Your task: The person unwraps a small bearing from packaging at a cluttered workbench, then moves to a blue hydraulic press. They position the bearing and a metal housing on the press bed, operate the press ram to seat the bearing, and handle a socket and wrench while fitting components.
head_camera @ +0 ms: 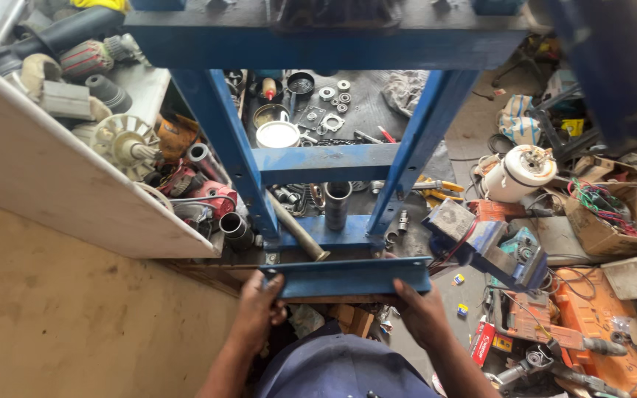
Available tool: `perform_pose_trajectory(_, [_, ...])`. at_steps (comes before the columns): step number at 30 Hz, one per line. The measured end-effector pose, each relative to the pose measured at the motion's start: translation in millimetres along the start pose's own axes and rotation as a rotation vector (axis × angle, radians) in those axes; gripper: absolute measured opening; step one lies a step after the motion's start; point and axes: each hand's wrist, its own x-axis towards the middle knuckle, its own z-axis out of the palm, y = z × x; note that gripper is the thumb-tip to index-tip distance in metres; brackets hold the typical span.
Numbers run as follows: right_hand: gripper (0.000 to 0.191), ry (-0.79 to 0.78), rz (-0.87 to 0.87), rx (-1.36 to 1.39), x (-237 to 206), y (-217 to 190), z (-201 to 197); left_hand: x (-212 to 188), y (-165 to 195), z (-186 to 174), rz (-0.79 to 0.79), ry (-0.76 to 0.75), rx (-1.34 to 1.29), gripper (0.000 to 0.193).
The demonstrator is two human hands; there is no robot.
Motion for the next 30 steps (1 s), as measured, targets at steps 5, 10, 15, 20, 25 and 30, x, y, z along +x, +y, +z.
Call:
perform_pose_trajectory(5, [0.11, -0.381, -0.431, -0.231, -10.1, 11.5, 8.1, 9.6, -37.4, 9.3, -0.193, -0.358, -0.172, 0.02])
perform_pose_trajectory(10, [0.084, -0.426, -0.594, -0.538, -12.7, 17.2, 17.0, 29.6, -59.1, 38.8, -0.552, -0.732, -0.263, 0.029])
perform_pose_trajectory(15, [0.074, -0.309, -0.635, -0.336, -31.0, 5.2, 17.0, 55.4, -45.3, 36.4, -0.321, -0.651, 0.499, 0.034])
perform_pose_trajectory(20, [0.054, -0.172, -0.516, -0.038, -31.7, -3.4, 6.4, 74.5, -19.9, 20.7, 0.079, 0.289, 1.089, 0.077])
perform_pose_trajectory(25, [0.05, -0.12, -0.402, 0.071, -21.2, -7.3, -15.2, 91.9, -4.7, 44.3, -0.032, 0.484, 1.204, 0.09])
perform_pose_trajectory(30, [0.059, -0.113, -0.206, 0.037, -15.0, -17.3, -36.0, 98.9, -10.6, 55.6, -0.023, 0.538, 1.137, 0.065])
